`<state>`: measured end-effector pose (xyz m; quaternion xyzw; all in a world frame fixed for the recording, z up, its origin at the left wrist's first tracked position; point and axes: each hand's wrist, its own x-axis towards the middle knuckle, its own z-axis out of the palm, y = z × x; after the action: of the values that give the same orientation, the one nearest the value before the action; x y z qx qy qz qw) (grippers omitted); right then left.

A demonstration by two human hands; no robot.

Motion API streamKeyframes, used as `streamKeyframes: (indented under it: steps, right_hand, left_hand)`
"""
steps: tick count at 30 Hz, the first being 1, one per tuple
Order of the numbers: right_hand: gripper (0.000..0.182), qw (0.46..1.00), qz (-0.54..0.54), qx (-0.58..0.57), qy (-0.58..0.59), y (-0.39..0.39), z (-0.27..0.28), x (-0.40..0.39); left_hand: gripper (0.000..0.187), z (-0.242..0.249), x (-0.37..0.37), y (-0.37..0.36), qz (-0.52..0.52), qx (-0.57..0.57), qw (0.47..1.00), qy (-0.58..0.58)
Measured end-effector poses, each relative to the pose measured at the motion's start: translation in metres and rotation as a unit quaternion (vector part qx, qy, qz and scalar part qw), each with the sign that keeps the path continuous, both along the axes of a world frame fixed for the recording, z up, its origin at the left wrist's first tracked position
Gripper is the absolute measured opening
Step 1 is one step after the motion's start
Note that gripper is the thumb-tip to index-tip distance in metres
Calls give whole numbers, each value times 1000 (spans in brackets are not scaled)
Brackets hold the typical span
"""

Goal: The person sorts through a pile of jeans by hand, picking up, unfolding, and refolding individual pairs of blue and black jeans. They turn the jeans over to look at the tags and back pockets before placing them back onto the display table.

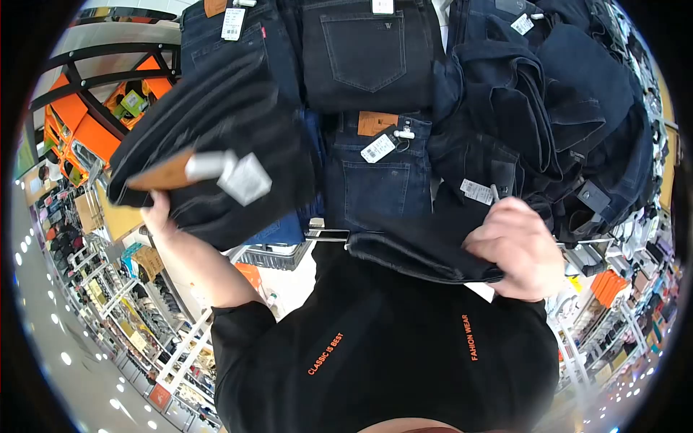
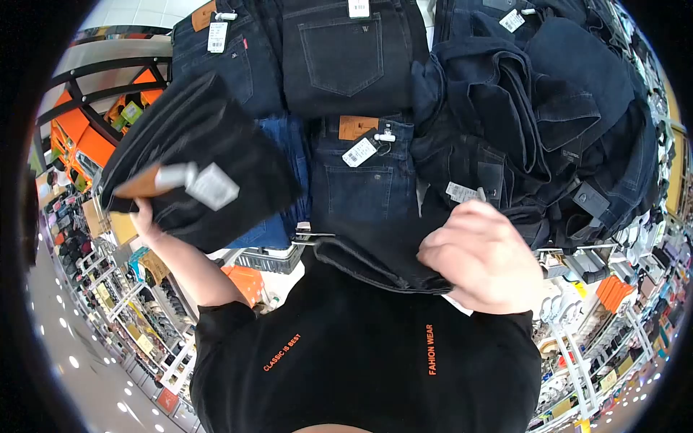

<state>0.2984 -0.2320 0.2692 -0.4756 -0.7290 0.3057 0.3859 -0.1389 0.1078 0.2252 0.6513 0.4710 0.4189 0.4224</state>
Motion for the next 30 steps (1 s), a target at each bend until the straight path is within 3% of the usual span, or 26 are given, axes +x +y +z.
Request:
streamKeyframes:
  steps: [6, 9, 12, 14, 15, 17, 18, 19, 21, 24, 27, 28, 30]
  right_hand:
    - [39, 999, -3, -27, 32, 4, -19, -3]
    - [36, 998, -10, 1, 68, 13, -31, -1]
    - [40, 997, -9, -4, 81, 24, -35, 4]
    - [38, 995, -10, -9, 96, 31, -39, 6]
    - [37, 995, -8, -12, 102, 35, -39, 6]
    - [34, 995, -44, -18, 88, 42, -37, 3]
    - [34, 995, -55, -22, 85, 44, -41, 0]
    - [34, 994, -66, -27, 82, 46, -42, -1]
    - [36, 994, -74, -34, 75, 50, -42, 1]
    - [38, 993, -70, -36, 87, 52, -44, 1]
    - [40, 993, -51, -20, 107, 57, -43, 6]
    - [39, 993, -48, -16, 106, 59, -42, 6]
    - [40, 992, -44, -4, 117, 61, -41, 7]
  left_hand:
    - [63, -36, 91, 29, -87, -55, 993, -54]
    - [57, -52, 102, 82, -253, -72, 963, -63]
    - [58, -49, 196, 56, -250, -97, 956, -116]
    - [54, -33, 280, 36, -192, -222, 945, -145]
    - [56, -59, 303, 54, -199, -205, 946, -156]
    - [57, -106, 336, 93, -150, -322, 933, -52]
    - [58, -133, 347, 112, -230, -330, 912, -78]
    - [57, -151, 357, 120, -181, -300, 936, -32]
    - [58, -149, 366, 121, -177, -258, 950, -11]
    - [74, -147, 363, 118, -208, -62, 969, 119]
    - [92, -144, 352, 113, -96, -30, 961, 258]
    - [107, -144, 342, 108, -116, -56, 962, 241]
    - [113, -105, 329, 69, -177, -126, 933, 288]
